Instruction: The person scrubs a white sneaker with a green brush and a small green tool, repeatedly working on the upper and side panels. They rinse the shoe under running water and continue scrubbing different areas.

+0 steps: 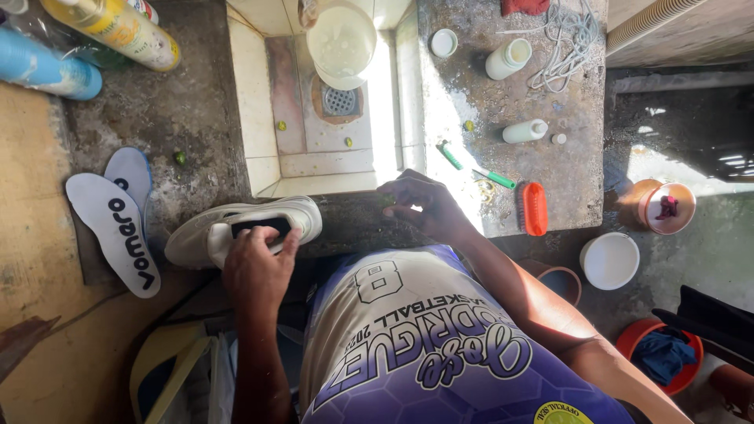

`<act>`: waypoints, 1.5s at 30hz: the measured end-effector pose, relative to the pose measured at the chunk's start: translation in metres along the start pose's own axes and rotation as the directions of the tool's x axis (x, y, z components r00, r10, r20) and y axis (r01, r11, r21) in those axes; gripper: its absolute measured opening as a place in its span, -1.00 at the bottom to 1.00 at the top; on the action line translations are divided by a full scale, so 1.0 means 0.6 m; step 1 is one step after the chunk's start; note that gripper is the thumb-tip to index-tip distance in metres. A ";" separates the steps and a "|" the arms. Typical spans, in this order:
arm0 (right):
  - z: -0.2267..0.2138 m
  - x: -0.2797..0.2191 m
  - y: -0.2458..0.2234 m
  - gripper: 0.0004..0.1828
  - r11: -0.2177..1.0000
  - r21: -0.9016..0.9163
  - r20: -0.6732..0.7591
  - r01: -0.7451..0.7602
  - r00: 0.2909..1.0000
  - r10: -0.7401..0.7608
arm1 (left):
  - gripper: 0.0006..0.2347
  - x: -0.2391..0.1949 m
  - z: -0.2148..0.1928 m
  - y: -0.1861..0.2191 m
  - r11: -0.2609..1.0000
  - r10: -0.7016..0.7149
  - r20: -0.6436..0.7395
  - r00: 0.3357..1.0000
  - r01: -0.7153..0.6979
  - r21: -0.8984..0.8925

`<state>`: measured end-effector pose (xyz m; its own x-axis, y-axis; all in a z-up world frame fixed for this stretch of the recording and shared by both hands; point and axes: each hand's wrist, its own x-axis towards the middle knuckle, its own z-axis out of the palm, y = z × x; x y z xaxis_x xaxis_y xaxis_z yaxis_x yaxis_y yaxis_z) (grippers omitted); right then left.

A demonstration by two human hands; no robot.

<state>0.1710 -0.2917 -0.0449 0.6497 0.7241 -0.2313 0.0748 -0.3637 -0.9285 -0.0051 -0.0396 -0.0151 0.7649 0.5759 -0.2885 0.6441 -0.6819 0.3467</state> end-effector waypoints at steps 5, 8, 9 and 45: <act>0.016 -0.024 0.011 -0.69 0.925 0.323 0.076 -0.198 0.980 0.183 | -0.60 0.001 0.095 -0.016 0.975 0.106 -0.006 0.994 -0.103 0.199; 0.020 -0.036 0.011 -0.65 0.960 0.241 0.063 -0.139 0.990 0.127 | -0.67 0.006 0.125 -0.025 0.972 0.169 -0.054 0.984 -0.157 0.178; 0.019 -0.036 0.011 -0.63 0.967 0.214 0.048 -0.141 0.990 0.134 | -0.68 0.013 0.126 -0.025 0.972 0.193 -0.086 0.977 -0.179 0.149; -0.043 -0.057 0.072 -0.65 0.623 0.762 0.166 -0.173 0.984 0.070 | -0.37 0.088 0.064 0.138 0.811 0.506 0.398 0.766 -0.264 -0.523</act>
<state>0.1715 -0.3475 -0.0694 0.5184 0.7843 -0.3408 -0.6427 0.0945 -0.7603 0.0888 -0.0829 -0.0361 0.9125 -0.0833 -0.4006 0.3187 -0.4691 0.8236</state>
